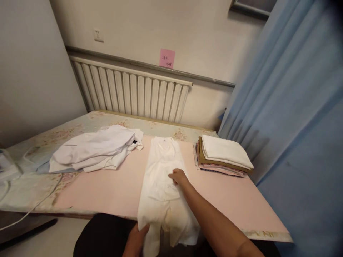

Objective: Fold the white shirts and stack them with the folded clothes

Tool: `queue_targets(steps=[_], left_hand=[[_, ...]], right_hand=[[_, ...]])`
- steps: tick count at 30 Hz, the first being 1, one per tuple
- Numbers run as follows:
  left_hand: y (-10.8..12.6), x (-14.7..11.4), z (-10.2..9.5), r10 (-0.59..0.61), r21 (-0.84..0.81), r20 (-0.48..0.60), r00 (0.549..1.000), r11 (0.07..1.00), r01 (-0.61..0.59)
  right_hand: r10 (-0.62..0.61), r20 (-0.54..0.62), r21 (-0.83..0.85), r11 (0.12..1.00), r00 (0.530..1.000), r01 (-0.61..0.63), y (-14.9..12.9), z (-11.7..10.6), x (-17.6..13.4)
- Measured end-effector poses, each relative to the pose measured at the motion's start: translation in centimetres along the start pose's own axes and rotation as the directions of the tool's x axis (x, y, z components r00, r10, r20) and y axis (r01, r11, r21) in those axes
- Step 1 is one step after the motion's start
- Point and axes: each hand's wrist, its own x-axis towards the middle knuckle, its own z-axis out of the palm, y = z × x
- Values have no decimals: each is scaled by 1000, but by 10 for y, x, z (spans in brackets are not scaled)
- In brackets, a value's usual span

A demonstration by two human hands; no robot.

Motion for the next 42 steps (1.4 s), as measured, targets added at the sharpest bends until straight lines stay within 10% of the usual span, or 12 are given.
queue_targets(steps=[6, 10, 21, 26, 30, 34, 42], left_hand=[[7, -15, 4, -9, -122, 55, 998, 992, 16], [15, -27, 10, 35, -112, 38, 999, 993, -31], [23, -44, 13, 10, -82, 92, 996, 997, -2], [22, -45, 14, -20, -120, 99, 995, 992, 32], [22, -45, 12, -29, -121, 115, 993, 992, 43], [23, -48, 13, -36, -129, 141, 989, 990, 54], [11, -42, 10, -88, -35, 121, 989, 995, 92]], right_hand=[[-245, 60, 0, 969, 968, 246, -2, -2, -73], [-551, 115, 15, 833, 826, 554, 26, 4, -131], [-625, 189, -80, 759, 757, 647, 86, 21, -177], [-501, 92, -34, 862, 861, 505, 106, 11, -185], [-121, -103, 128, 983, 987, 134, 145, 4, -185], [280, -178, 351, 914, 943, -205, 185, -6, -180], [212, -12, 593, 789, 977, -163, 190, -8, -178]])
